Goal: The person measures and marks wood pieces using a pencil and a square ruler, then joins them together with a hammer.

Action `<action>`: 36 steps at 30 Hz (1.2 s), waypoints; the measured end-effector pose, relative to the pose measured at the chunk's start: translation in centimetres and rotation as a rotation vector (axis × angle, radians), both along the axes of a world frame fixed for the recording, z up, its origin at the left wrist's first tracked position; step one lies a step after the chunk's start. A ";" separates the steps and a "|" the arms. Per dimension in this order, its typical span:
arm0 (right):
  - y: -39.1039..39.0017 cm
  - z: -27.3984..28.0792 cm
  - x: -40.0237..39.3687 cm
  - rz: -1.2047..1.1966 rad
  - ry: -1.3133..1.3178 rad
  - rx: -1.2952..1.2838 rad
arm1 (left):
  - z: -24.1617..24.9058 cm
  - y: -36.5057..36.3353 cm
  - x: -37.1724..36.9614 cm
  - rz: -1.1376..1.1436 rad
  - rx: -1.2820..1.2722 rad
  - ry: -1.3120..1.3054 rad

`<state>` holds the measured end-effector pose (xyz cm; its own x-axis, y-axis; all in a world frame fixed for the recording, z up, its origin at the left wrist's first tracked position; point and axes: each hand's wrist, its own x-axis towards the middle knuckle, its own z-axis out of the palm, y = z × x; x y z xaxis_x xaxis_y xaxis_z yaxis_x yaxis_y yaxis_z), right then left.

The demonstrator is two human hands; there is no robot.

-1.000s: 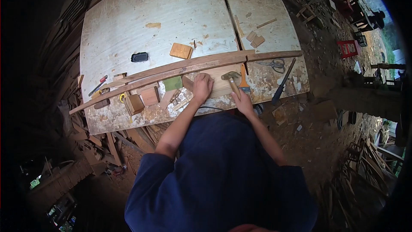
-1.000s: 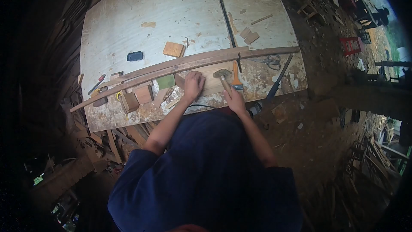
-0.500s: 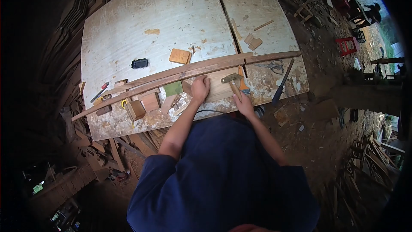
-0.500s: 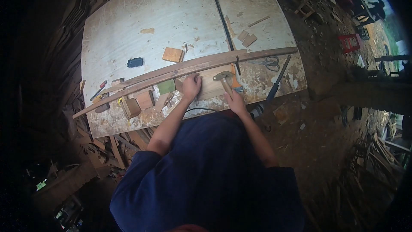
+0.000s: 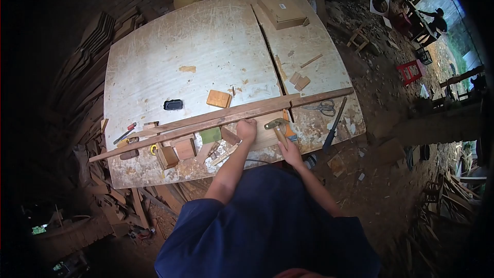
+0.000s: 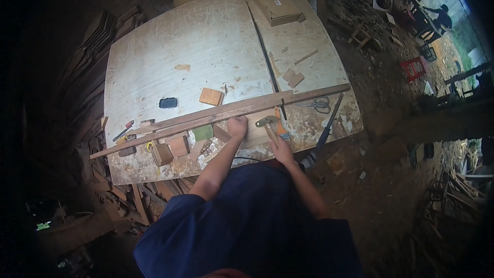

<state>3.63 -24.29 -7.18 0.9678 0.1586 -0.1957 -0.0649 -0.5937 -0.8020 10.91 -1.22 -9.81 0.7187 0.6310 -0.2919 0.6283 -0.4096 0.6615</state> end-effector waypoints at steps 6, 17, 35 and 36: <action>0.0 0.6 0.0 0.008 0.023 0.015 | 0.4 -0.1 0.0 -0.078 0.061 0.030; -0.1 0.3 0.1 0.013 0.057 0.035 | 2.0 -0.2 -3.8 -0.219 -0.171 -0.355; -0.2 -1.1 0.2 0.003 0.021 0.020 | 1.6 -0.4 -4.5 -0.653 0.074 -0.516; -0.2 -1.1 0.2 0.000 0.015 0.017 | 1.5 -0.5 -4.5 -0.655 0.065 -0.523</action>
